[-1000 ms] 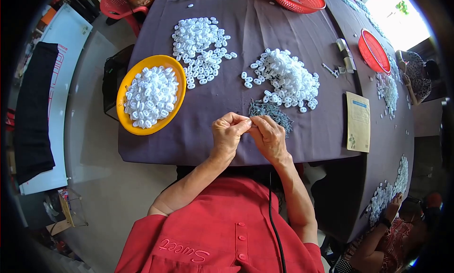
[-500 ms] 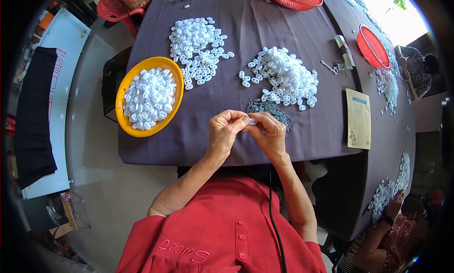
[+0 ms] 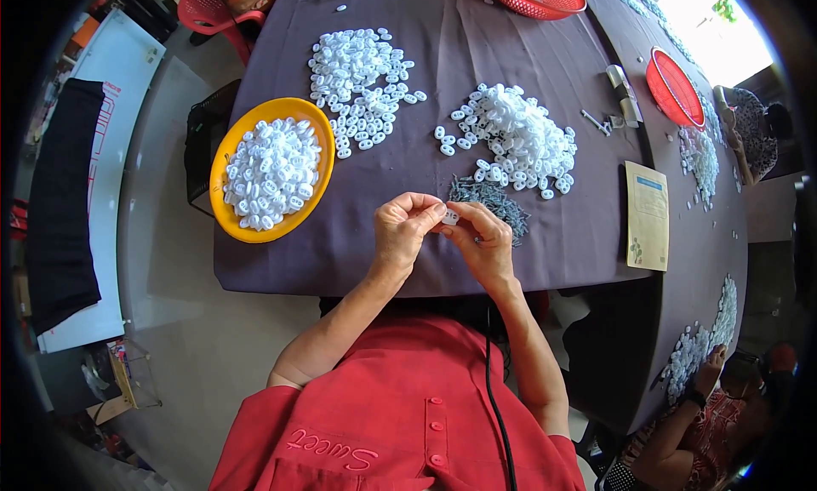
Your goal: The person assembles plastic cord locks by picking up plastic components and small parts from the table and fitting them together by hand.
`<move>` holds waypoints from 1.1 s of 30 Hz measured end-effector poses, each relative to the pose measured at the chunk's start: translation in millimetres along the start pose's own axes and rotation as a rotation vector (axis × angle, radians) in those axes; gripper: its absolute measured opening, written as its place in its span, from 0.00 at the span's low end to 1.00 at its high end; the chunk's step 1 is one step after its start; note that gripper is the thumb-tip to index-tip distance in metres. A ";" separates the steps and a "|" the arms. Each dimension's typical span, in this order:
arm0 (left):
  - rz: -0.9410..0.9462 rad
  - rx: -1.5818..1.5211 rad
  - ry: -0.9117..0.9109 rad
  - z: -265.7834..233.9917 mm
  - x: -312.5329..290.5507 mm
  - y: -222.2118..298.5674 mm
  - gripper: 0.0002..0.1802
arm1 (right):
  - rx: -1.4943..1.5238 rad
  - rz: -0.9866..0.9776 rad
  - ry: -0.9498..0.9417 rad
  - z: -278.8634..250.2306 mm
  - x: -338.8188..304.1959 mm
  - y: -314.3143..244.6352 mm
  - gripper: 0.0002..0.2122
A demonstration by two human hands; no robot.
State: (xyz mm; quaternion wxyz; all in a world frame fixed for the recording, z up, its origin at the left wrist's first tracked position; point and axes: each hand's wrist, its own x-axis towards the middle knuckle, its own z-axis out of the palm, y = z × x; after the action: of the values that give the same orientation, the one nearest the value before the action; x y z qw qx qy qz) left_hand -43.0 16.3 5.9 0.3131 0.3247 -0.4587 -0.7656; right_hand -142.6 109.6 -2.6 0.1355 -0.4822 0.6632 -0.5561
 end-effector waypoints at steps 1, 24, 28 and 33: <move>-0.022 0.005 -0.012 -0.6 0.9 0.4 0.03 | -0.001 -0.001 0.000 -0.2 0.6 0.5 0.13; 0.606 1.082 0.533 -139.6 44.2 86.2 0.08 | -0.239 0.076 0.123 -39.7 -4.4 3.7 0.05; 0.814 1.035 0.436 -99.4 45.7 74.3 0.06 | -0.270 0.115 0.212 -54.6 -11.2 18.3 0.04; 0.715 0.979 0.027 -34.0 62.0 32.6 0.03 | -0.316 0.129 0.286 -69.1 -12.1 36.3 0.04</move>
State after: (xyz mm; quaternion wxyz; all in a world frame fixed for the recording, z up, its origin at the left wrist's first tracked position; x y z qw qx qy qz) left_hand -47.2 -61.4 9.9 0.3709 0.2666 -0.8342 -0.3090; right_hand -203.8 158.1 -14.6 -0.0019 -0.3703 0.7841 -0.4980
